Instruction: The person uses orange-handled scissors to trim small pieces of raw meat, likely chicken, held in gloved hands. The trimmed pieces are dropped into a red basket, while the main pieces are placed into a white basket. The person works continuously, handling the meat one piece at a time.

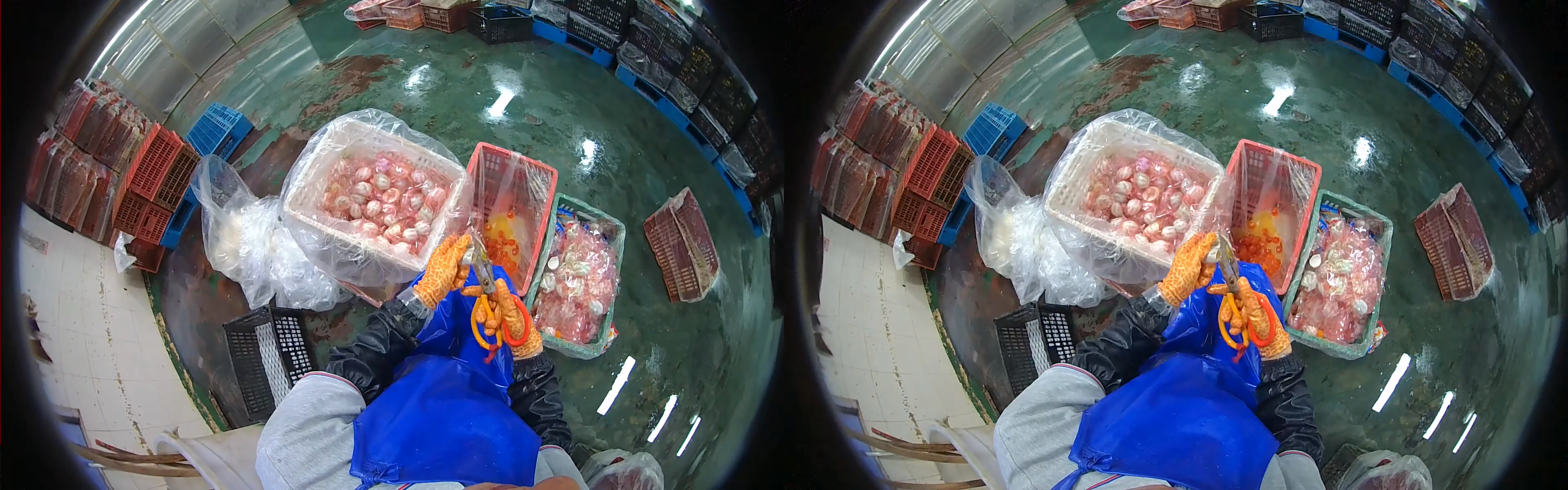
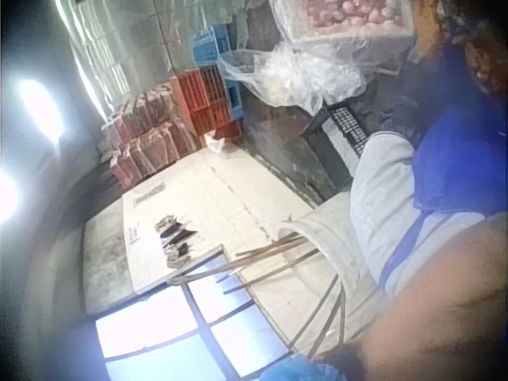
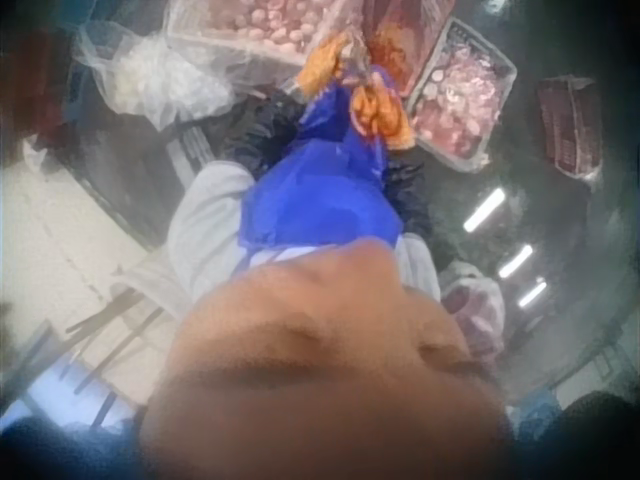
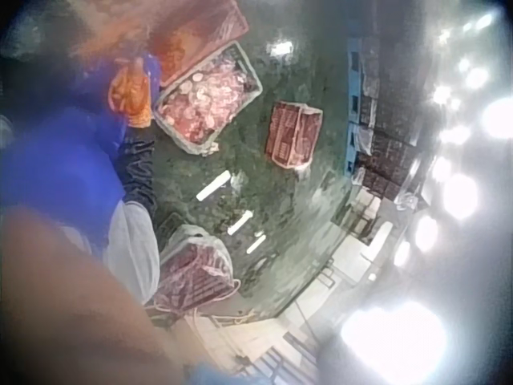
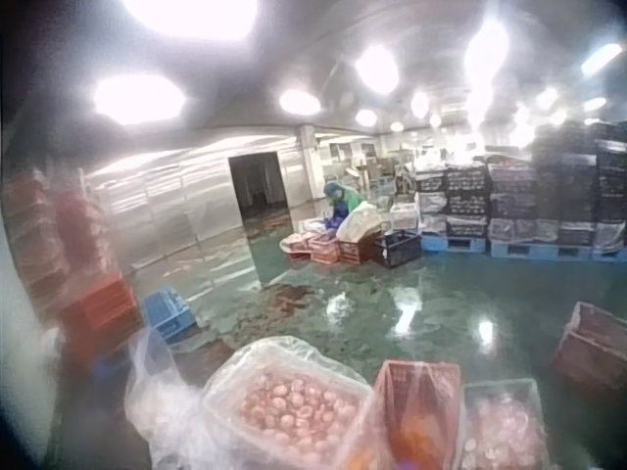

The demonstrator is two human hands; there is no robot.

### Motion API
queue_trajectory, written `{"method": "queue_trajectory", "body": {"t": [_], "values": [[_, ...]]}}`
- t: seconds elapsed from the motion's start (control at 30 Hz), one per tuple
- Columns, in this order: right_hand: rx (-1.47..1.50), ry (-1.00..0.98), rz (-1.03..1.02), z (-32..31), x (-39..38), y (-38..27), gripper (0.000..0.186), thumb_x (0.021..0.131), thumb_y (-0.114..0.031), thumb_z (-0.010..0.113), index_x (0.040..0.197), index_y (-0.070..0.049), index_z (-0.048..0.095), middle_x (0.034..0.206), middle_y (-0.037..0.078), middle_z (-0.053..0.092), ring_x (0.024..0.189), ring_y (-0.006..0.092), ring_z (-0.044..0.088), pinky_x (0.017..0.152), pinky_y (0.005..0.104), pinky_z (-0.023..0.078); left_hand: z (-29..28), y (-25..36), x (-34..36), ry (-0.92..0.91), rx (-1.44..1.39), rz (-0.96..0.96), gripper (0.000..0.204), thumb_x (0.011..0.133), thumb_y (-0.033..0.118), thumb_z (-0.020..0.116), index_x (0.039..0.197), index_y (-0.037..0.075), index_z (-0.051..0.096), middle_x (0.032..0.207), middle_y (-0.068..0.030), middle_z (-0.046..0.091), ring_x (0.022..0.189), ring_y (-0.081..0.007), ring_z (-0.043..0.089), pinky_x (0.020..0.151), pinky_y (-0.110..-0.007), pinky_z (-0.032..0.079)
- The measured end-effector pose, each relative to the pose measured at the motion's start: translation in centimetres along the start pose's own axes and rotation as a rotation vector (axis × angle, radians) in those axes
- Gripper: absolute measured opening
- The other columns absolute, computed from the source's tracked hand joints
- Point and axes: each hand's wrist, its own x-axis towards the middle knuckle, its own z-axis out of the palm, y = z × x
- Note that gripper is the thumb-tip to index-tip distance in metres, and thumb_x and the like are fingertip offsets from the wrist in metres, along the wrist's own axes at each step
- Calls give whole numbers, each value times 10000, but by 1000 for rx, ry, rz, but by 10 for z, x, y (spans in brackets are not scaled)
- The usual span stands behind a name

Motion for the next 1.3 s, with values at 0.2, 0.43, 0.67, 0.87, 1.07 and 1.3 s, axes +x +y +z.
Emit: {"method": "queue_trajectory", "body": {"t": [0.2, 0.43, 0.67, 0.87, 1.07, 1.3], "values": [[369, -164, 106, -4, 27, -4, 831, 834, -647, 299, 1140, 108, 464, 630, 50, 514, 388, 92, 398, 355, 188, 346, 8, -8, 20, 218, -153, 127, 150, 883, 202, 523, 940, 63, 530, 785, -45, 571, 574, -118, 546, 391, -231, 441], [36, 131, 108, -9, 52, -8, 539, 855, -495, 475, 978, 27, 523, 665, 112, 573, 427, 116, 485, 390, 231, 413, 19, 23, 11, 342, 614, 110, 428, 815, 303, 559, 1052, -45, 478, 850, -147, 579, 693, -195, 584, 507, -310, 494], [-156, 87, 172, -27, 49, -8, 523, 816, -481, 549, 1004, 7, 532, 684, 122, 592, 486, 124, 513, 452, 251, 453, -28, -47, 57, 313, 666, 26, 786, 753, 529, 582, 1213, -62, 344, 964, -224, 575, 773, -282, 611, 550, -339, 496], [-263, 463, -64, -28, 38, -23, 353, 794, -408, 616, 942, -99, 536, 618, 64, 567, 425, 107, 477, 363, 226, 376, -10, -33, 51, 307, 347, 184, 605, 822, 376, 593, 1228, 34, 303, 736, -87, 542, 547, -130, 524, 426, -237, 423], [284, 523, -332, -213, 19, 26, 411, 873, -444, 413, 997, -79, 555, 748, 153, 622, 552, 242, 576, 471, 343, 472, -47, -15, 31, 319, 493, 348, 431, 864, 264, 561, 1204, 64, 385, 858, -54, 509, 697, -111, 511, 601, -228, 452], [-1314, 1205, 201, -243, -31, 5, 370, 848, -338, 401, 1086, -61, 455, 878, 258, 592, 819, 416, 573, 712, 504, 426, -96, 1, -3, 422, 623, 409, 336, 882, 173, 532, 1174, 36, 436, 996, -28, 496, 864, -100, 462, 744, -230, 404]]}}
